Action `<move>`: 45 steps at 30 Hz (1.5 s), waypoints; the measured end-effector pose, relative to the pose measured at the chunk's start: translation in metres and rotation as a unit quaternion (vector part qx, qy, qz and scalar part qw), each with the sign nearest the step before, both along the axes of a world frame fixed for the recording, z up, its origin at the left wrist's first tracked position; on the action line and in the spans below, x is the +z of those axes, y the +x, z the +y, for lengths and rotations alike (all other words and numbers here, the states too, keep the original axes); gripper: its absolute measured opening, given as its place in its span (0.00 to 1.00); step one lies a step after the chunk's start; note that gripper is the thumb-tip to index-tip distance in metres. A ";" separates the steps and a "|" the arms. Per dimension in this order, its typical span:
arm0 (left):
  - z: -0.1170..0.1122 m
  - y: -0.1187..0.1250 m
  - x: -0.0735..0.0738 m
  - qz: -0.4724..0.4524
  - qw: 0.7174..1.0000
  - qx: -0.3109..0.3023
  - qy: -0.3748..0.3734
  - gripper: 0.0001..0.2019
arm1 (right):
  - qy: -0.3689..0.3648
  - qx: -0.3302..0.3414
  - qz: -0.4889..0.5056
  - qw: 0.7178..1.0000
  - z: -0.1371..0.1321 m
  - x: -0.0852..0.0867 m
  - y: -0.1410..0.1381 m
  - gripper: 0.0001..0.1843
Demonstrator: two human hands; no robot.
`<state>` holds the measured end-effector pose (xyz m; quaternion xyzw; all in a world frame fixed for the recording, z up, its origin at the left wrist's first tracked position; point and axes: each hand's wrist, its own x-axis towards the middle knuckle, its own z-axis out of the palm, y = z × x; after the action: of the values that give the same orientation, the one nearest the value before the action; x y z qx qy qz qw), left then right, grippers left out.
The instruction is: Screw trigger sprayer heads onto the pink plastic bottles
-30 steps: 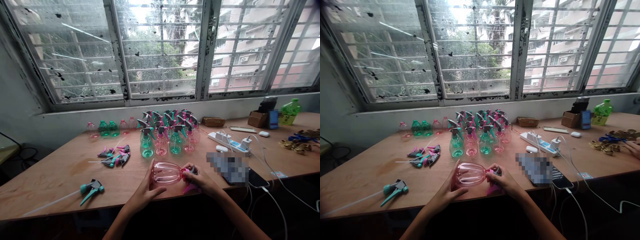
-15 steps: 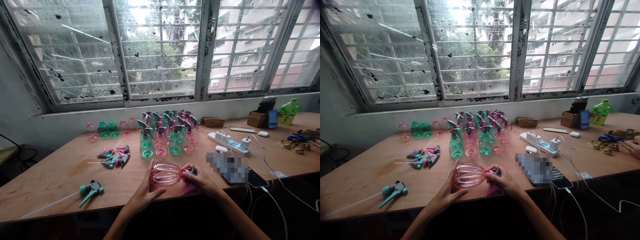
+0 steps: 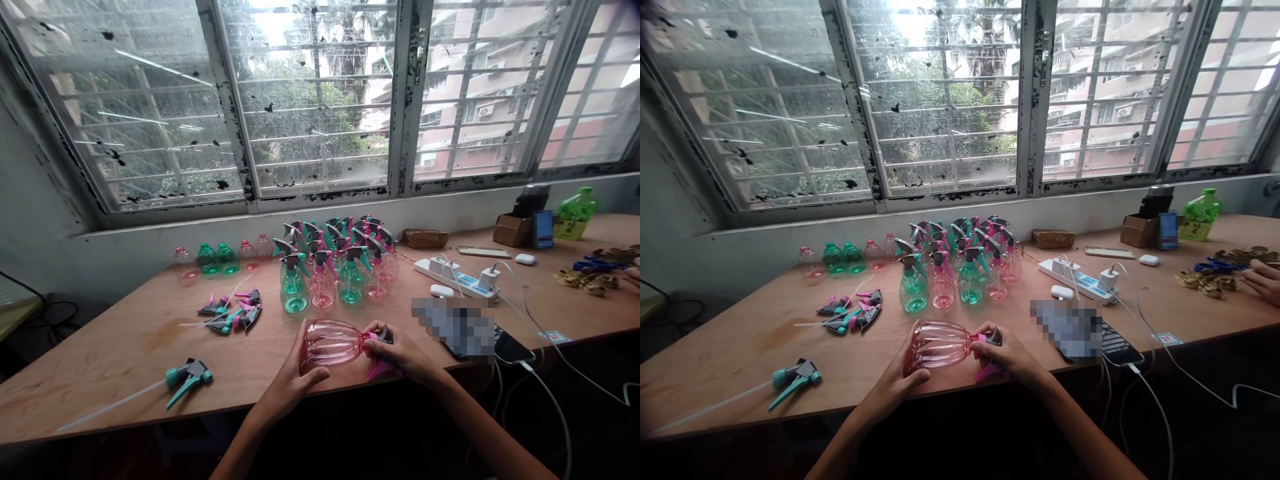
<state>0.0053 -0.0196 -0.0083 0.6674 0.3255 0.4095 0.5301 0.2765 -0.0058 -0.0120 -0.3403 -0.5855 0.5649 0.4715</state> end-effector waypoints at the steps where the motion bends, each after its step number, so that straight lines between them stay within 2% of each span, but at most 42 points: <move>1: 0.000 0.000 0.000 0.000 1.000 0.003 0.000 0.53 | 0.002 0.002 -0.001 1.000 0.000 0.000 0.000 0.24; 7: -0.006 0.005 0.008 -0.003 1.000 0.007 0.009 0.56 | -0.008 0.015 0.035 0.999 0.001 0.000 0.000 0.24; 11: -0.006 0.004 0.006 0.004 1.000 0.008 0.026 0.53 | -0.010 0.023 0.051 0.998 0.004 -0.003 0.002 0.22; 15: -0.005 0.003 0.004 0.019 1.000 0.015 0.017 0.56 | 0.005 0.028 0.044 0.999 0.008 -0.008 0.002 0.21; 21: -0.008 0.006 0.006 0.044 0.998 0.045 0.030 0.49 | 0.012 0.038 0.037 0.999 0.010 -0.011 0.003 0.20; 28: -0.010 0.010 0.009 0.050 0.997 0.047 0.044 0.51 | 0.006 0.026 0.043 0.999 0.007 -0.008 0.003 0.21; 34: -0.001 0.007 -0.005 0.053 0.991 0.063 0.106 0.49 | -0.003 0.020 0.037 0.999 0.006 -0.008 -0.001 0.22; 39: 0.002 0.003 -0.011 0.061 0.993 0.056 0.090 0.55 | 0.005 0.023 0.036 0.999 0.007 -0.011 -0.003 0.22; 42: 0.002 0.002 -0.010 0.063 0.993 0.057 0.080 0.51 | 0.006 0.022 0.037 0.999 0.008 -0.013 -0.003 0.22; 45: 0.003 0.003 -0.012 0.069 0.990 0.066 0.101 0.49 | 0.006 0.013 0.039 0.999 0.010 -0.015 -0.003 0.23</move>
<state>0.0084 -0.0161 -0.0203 0.7213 0.3613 0.4275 0.4079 0.2735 0.0045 -0.0266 -0.3073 -0.5746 0.5801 0.4886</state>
